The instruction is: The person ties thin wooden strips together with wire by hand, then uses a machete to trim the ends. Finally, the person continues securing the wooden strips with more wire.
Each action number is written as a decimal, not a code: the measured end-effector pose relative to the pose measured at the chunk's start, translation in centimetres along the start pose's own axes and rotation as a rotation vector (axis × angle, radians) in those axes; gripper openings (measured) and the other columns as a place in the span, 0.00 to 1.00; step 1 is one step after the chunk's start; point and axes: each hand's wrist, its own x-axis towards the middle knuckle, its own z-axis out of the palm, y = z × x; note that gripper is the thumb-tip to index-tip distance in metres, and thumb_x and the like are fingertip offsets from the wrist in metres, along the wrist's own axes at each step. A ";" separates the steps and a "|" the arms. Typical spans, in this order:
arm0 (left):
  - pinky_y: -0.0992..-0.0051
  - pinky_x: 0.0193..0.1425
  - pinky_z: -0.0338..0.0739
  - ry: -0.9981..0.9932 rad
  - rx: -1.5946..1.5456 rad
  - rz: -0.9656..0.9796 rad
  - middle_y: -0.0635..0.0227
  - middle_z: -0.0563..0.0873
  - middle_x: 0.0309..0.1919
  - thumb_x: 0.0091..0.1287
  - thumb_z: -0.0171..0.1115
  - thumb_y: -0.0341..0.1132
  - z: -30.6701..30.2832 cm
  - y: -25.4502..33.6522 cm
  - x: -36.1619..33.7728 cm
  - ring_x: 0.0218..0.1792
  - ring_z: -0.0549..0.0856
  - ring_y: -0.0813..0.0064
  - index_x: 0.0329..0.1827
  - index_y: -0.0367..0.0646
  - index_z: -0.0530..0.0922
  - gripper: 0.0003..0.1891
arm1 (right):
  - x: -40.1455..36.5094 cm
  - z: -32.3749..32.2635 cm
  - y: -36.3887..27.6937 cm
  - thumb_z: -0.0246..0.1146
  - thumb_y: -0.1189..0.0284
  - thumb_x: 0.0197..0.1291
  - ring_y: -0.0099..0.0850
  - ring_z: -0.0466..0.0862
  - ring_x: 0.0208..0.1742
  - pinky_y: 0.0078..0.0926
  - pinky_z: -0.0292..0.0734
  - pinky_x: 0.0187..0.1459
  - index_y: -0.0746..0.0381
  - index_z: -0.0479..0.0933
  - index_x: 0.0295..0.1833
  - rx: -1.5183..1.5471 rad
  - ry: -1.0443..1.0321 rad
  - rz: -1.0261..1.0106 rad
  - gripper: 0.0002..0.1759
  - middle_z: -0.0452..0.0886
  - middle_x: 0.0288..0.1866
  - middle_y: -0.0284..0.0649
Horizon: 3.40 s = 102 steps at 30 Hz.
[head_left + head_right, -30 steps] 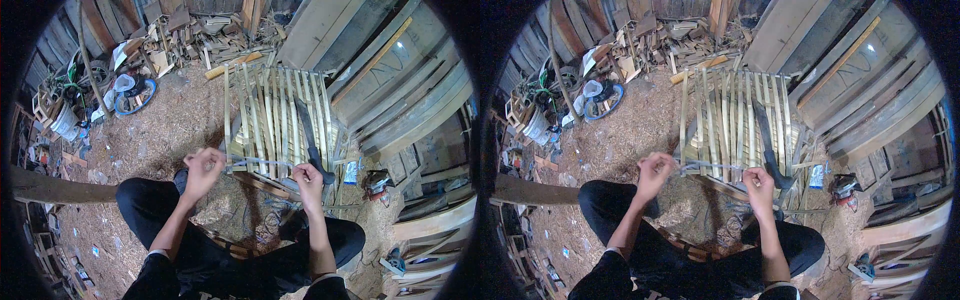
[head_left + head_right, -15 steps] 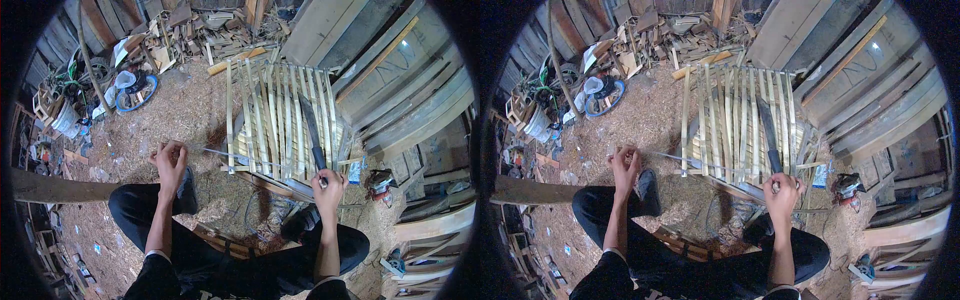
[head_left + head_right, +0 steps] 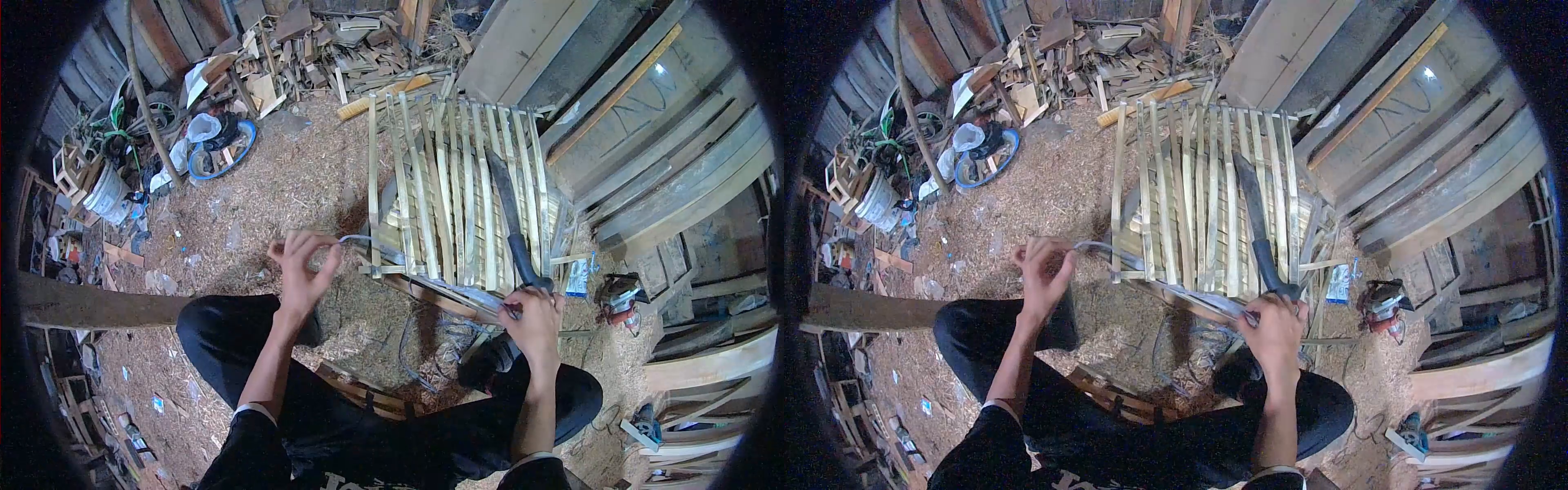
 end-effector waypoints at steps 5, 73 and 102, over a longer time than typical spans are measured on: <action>0.63 0.67 0.52 -0.068 -0.081 0.173 0.79 0.86 0.40 0.61 0.71 0.36 1.1 2.2 0.0 0.52 0.79 0.76 0.40 0.50 0.86 0.06 | 0.5 -1.1 -2.5 0.71 0.71 0.55 0.42 0.82 0.53 0.42 0.63 0.63 0.58 0.84 0.48 -0.076 0.068 -0.082 0.14 0.85 0.45 0.41; 0.54 0.67 0.56 -0.250 -0.016 0.303 0.69 0.84 0.44 0.58 0.75 0.35 6.5 1.0 -2.0 0.60 0.76 0.65 0.54 0.50 0.80 0.20 | 3.9 9.5 -10.4 0.69 0.70 0.62 0.39 0.79 0.51 0.38 0.85 0.41 0.60 0.83 0.52 0.137 0.126 -0.420 0.14 0.77 0.47 0.41; 0.59 0.64 0.63 -0.312 -0.286 -0.359 0.59 0.84 0.56 0.67 0.64 0.37 11.1 3.2 -9.1 0.57 0.76 0.58 0.66 0.38 0.75 0.25 | 4.0 9.4 -11.1 0.63 0.70 0.65 0.42 0.77 0.52 0.44 0.74 0.49 0.63 0.82 0.51 0.010 0.210 -0.418 0.12 0.76 0.45 0.43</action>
